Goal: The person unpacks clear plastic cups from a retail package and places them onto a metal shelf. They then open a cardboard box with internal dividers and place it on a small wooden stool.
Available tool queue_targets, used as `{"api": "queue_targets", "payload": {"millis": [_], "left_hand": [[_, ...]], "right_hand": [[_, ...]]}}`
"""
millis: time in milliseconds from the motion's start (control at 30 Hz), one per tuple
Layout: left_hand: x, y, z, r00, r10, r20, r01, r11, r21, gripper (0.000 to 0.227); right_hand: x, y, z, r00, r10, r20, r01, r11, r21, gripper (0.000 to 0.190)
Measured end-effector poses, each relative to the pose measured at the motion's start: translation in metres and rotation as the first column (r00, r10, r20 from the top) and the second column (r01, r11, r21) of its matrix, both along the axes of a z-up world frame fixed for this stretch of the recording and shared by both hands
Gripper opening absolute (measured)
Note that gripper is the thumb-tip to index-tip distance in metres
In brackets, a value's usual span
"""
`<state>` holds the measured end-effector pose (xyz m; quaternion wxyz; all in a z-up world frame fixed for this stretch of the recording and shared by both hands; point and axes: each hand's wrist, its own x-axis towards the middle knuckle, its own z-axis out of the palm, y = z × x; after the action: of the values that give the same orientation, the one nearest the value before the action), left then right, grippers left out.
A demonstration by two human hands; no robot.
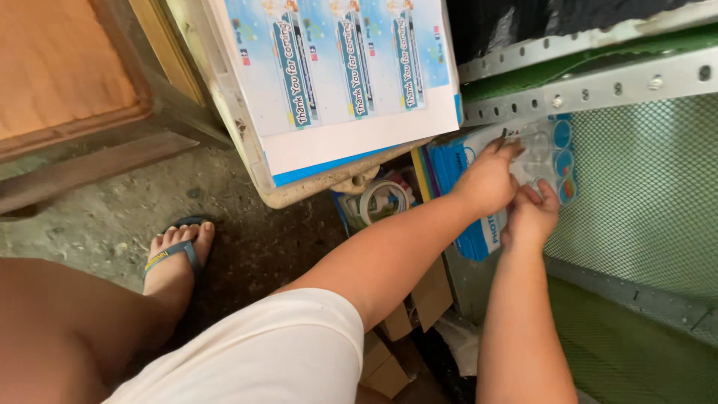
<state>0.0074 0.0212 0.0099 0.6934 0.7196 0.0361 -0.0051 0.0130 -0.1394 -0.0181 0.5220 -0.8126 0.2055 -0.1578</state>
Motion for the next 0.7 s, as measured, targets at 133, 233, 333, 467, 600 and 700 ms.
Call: {"api": "queue_targets", "payload": {"millis": [133, 233, 333, 467, 600, 700], "left_hand": [[0.011, -0.008, -0.007, 0.999, -0.003, 0.036, 0.005, 0.999, -0.052, 0.072], [0.018, -0.007, -0.008, 0.997, 0.021, 0.08, -0.021, 1.0, 0.009, 0.076], [0.025, -0.007, -0.01, 0.998, -0.022, 0.066, 0.027, 0.997, -0.071, 0.079], [0.026, -0.005, -0.013, 0.991, -0.118, 0.065, 0.115, 0.992, 0.061, 0.074], [0.029, -0.006, -0.013, 0.984, -0.167, 0.066, 0.16, 0.981, 0.107, 0.069], [0.028, -0.003, -0.013, 0.983, -0.17, 0.066, 0.158, 0.974, 0.161, 0.065]], "right_hand": [[0.01, -0.011, -0.006, 1.0, 0.019, -0.016, -0.02, 0.999, -0.047, 0.077], [0.016, -0.007, -0.008, 1.0, 0.03, 0.001, -0.03, 0.999, -0.016, 0.075], [0.021, 0.0, -0.008, 0.999, 0.046, 0.001, -0.046, 0.999, 0.003, 0.078], [0.023, 0.015, -0.008, 0.993, 0.115, 0.039, -0.117, 0.993, 0.033, 0.068], [0.025, 0.033, -0.005, 0.992, 0.105, 0.066, -0.11, 0.992, 0.066, 0.056], [0.02, 0.043, -0.004, 0.995, 0.042, 0.089, -0.048, 0.996, 0.076, 0.048]]}}
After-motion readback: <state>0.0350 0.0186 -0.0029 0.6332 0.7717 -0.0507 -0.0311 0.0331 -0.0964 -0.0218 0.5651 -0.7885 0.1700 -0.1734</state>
